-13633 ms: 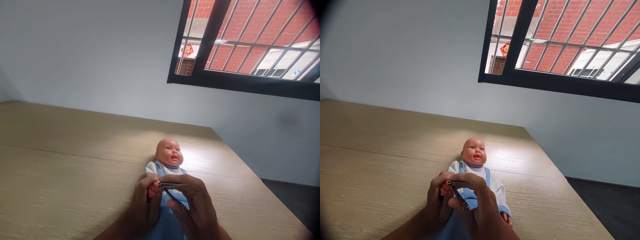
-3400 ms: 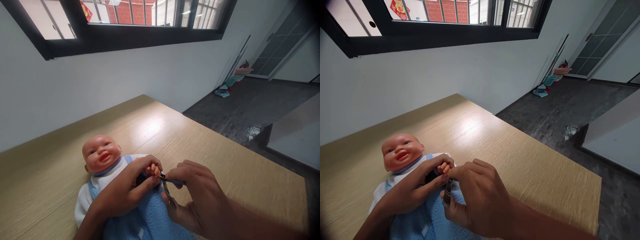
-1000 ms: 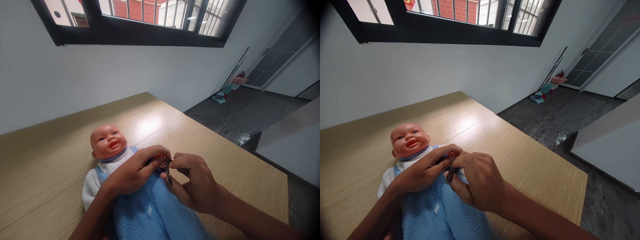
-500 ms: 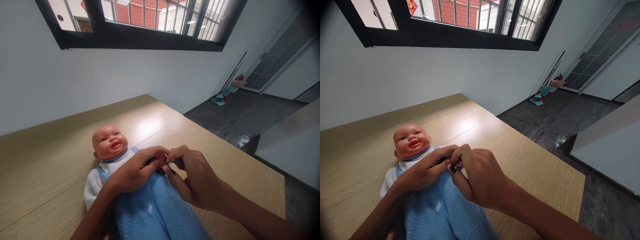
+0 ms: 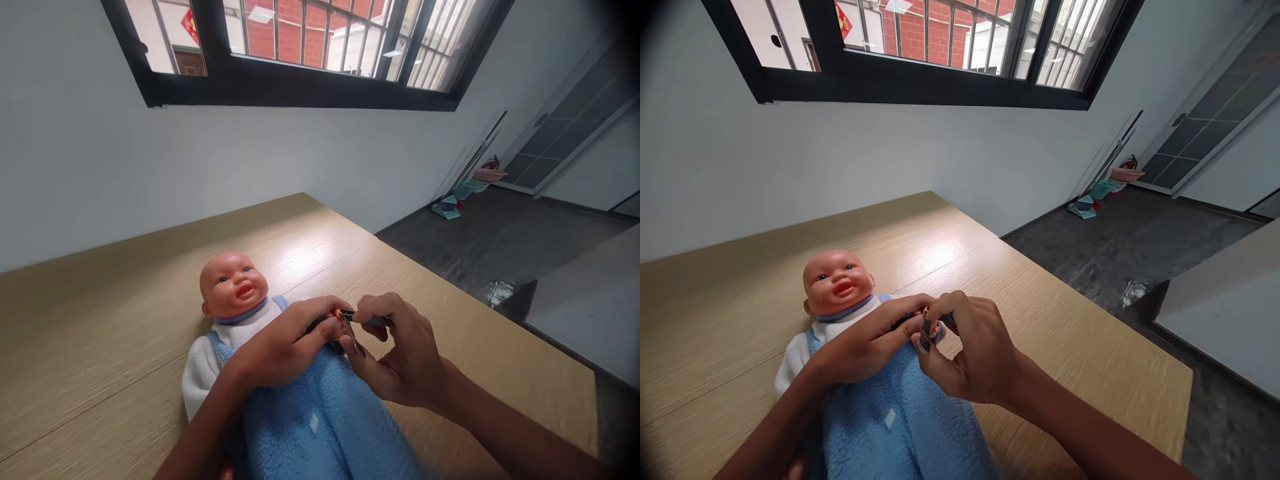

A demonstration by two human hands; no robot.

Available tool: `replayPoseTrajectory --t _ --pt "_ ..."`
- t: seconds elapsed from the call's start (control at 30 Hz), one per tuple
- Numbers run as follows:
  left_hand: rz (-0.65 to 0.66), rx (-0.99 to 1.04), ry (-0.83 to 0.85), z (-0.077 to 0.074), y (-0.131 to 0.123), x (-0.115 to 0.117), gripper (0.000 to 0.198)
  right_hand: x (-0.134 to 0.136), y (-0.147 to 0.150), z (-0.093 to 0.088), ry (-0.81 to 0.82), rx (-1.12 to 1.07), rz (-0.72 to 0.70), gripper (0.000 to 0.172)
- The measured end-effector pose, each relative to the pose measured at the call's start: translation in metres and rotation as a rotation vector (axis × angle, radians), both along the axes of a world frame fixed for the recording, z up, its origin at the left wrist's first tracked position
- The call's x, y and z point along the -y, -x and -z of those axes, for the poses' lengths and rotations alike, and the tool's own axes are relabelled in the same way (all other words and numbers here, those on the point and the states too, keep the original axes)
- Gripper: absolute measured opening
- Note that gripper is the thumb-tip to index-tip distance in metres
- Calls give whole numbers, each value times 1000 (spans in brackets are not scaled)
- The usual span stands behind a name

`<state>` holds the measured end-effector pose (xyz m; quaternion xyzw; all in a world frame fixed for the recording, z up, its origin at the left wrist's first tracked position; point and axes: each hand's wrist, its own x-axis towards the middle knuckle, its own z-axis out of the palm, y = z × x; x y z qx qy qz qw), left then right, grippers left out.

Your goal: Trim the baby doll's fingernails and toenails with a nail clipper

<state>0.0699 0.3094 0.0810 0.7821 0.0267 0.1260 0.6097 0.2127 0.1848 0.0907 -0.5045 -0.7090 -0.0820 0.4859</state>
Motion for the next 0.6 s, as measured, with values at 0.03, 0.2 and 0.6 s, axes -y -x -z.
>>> replayPoseTrajectory --t 0.03,0.2,0.6 --pt "1 0 0 0 0 0 24 0 0 1 7 2 -9 20" --pt "-1 -13 7 0 1 -1 25 1 -3 0 46 7 -33 22" --pt "-9 -13 7 1 1 0 24 1 -10 -9 164 86 -70 19"
